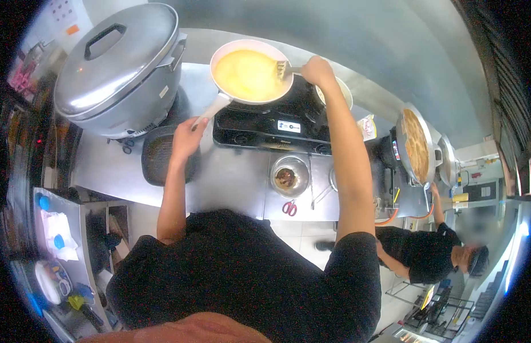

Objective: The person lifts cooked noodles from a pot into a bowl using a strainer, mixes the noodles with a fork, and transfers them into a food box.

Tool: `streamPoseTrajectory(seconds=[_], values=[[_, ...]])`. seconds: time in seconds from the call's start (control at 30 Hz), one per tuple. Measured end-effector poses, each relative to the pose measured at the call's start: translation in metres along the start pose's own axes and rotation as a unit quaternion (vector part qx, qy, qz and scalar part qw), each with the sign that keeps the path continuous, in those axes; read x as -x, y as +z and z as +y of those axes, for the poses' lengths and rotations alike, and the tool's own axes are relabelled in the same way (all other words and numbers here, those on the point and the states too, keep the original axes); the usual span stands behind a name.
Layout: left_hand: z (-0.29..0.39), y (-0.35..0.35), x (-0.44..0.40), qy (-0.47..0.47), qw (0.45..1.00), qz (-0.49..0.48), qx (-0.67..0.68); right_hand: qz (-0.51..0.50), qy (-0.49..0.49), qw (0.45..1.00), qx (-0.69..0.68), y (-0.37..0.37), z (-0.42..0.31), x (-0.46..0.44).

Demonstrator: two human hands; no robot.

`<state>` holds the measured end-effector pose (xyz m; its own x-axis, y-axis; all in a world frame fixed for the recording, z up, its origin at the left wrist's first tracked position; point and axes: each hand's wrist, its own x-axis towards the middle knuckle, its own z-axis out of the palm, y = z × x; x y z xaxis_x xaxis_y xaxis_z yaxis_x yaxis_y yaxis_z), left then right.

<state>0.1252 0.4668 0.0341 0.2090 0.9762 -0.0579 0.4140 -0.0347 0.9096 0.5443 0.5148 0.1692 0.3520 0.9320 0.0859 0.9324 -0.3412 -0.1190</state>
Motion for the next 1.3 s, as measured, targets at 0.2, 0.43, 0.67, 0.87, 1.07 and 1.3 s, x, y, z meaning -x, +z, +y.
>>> streamPoseTrajectory(seconds=[0.2,0.43,0.67,0.87,1.07,1.3], values=[[-0.007,-0.001,-0.003,0.051,0.999,0.002,0.018,-0.019,-0.058,0.998,-0.028,0.019,-0.022,-0.038],[-0.012,-0.003,-0.004,0.062,0.998,-0.002,0.006,-0.026,-0.175,0.982,-0.065,0.011,-0.073,-0.022],[-0.003,-0.006,-0.001,0.05,0.999,-0.01,-0.015,-0.063,-0.268,0.958,-0.079,-0.001,-0.087,0.009],[-0.004,-0.003,-0.001,0.052,0.999,0.0,-0.015,-0.106,-0.288,0.949,-0.074,-0.027,-0.079,0.05],[-0.003,0.0,-0.001,0.049,0.999,0.012,-0.018,-0.119,-0.299,0.947,0.001,-0.062,-0.062,0.095],[0.005,-0.006,0.003,0.016,1.0,-0.008,-0.018,-0.112,-0.255,0.96,-0.016,-0.057,-0.032,0.107]])
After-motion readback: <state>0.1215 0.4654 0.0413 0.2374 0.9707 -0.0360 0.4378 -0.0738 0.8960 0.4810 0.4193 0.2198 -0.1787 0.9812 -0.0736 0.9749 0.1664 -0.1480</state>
